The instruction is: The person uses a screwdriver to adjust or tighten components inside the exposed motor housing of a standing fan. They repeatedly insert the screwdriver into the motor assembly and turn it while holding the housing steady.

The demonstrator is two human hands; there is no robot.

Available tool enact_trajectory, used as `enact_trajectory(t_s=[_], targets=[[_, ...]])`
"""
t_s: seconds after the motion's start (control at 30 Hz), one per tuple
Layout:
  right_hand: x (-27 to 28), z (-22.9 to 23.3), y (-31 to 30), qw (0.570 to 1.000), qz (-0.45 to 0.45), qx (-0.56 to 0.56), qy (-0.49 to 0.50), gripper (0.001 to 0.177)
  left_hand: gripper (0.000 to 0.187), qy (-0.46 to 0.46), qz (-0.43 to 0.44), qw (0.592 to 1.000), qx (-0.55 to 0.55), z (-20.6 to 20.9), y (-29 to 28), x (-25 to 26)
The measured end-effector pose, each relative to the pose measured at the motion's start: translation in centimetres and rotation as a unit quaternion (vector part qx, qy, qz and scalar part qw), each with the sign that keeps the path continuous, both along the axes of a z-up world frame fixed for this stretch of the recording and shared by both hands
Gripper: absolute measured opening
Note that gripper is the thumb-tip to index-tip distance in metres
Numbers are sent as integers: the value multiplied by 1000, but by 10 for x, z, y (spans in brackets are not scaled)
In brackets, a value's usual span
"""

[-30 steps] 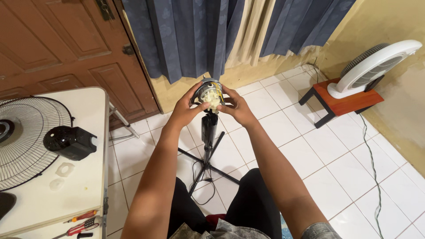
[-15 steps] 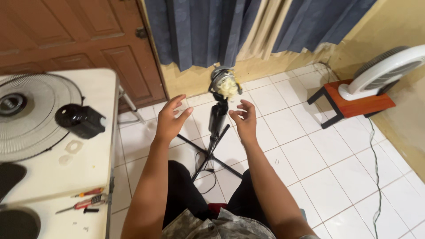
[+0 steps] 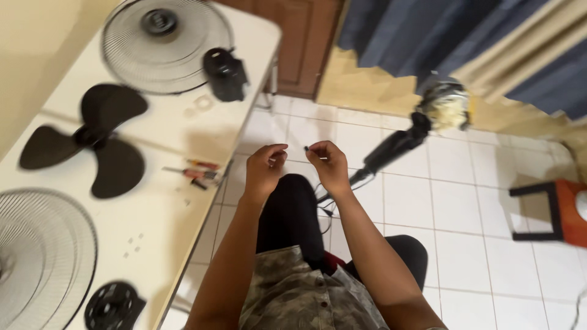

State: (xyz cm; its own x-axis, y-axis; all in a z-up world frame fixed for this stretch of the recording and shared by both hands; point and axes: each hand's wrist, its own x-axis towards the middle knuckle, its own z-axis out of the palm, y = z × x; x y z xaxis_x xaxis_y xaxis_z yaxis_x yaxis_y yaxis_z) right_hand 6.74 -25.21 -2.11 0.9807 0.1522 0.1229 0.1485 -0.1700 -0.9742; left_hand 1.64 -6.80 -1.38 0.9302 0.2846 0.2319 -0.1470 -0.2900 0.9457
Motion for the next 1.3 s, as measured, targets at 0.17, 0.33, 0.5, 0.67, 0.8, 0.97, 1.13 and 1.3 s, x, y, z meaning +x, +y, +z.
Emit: enact_trajectory(t_s=[0.17,0.33,0.5,0.67,0.8,0.97,1.13,1.3], targets=[[-12,-6,64,995,79,-58,1,18,16,42,88,995,24,-16,50,-43],[-24,-17,115,983,148,-112,-7,16,17,43,179,981,54,-29,88,-86],[-36,-21,158,964,212,-151,-48,22,17,78,267,960,45,-39,128,-118],[-45,-17,193,928,246,-240,-141,33,14,89,288,946,120,-50,161,-144],[-49,-16,215,899,257,-326,-139,40,17,94,294,942,129,-57,168,-153],[-50,-22,228,849,253,-418,-202,42,27,149,285,942,96,-60,160,-153],[-51,-33,233,836,233,-437,-238,42,25,142,290,940,108,-63,160,-152],[-46,-42,238,830,239,-469,-184,41,22,138,284,942,115,-73,166,-154]])
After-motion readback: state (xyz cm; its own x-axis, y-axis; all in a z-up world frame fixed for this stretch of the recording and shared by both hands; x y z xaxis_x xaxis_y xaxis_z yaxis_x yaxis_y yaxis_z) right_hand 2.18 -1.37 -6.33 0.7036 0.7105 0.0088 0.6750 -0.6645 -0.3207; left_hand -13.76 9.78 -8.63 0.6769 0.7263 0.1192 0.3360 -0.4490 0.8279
